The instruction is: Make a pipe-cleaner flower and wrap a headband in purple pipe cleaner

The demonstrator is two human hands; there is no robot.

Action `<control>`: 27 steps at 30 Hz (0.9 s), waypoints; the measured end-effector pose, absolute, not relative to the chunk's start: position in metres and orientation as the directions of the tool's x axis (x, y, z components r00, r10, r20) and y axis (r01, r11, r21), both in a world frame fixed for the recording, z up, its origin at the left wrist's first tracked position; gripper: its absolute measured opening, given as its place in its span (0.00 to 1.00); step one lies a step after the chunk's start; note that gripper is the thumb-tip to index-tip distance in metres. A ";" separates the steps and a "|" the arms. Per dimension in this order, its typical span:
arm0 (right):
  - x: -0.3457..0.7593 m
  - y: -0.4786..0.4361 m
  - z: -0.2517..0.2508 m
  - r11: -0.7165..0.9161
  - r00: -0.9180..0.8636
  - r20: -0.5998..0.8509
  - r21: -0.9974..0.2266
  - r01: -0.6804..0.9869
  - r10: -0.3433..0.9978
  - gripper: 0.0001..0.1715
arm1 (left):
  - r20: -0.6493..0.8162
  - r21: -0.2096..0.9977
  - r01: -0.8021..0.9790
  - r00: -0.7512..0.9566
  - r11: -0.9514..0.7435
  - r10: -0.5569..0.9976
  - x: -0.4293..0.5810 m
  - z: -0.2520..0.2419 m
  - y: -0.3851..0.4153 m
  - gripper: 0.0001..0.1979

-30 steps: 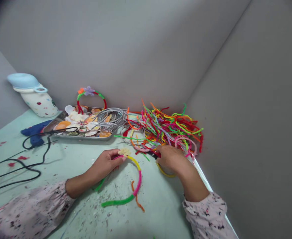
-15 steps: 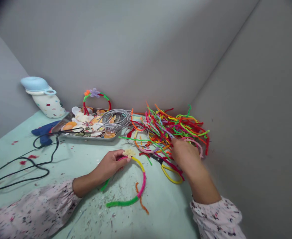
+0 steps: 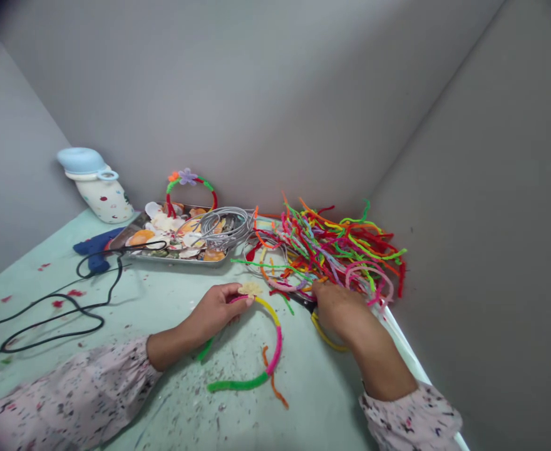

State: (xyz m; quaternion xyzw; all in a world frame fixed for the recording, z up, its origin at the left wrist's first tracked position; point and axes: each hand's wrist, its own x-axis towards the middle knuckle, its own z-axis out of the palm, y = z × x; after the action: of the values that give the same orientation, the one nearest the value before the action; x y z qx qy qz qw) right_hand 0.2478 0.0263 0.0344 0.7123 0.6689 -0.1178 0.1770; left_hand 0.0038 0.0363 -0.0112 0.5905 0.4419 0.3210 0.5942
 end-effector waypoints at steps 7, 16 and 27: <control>0.236 0.014 0.046 0.037 0.001 -0.456 0.075 0.996 0.890 0.34 | -0.201 0.979 0.110 0.329 0.175 0.923 0.003 -0.014 0.040 0.13; 0.233 0.014 0.037 -0.029 0.069 -0.437 0.097 0.995 0.897 0.23 | -0.184 0.981 0.007 0.313 0.192 0.932 0.003 -0.011 0.042 0.10; 0.235 0.023 0.021 -0.055 0.053 -0.240 -0.001 0.998 0.969 0.22 | -0.171 0.971 -0.106 0.308 0.213 0.936 0.001 -0.017 0.043 0.10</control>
State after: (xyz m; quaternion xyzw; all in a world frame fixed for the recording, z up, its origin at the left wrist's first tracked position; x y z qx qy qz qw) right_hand 0.2353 0.0231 0.0212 0.7209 0.6824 -0.0883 0.0829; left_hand 0.0005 0.0432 -0.0168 0.4823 0.4302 0.4014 0.6490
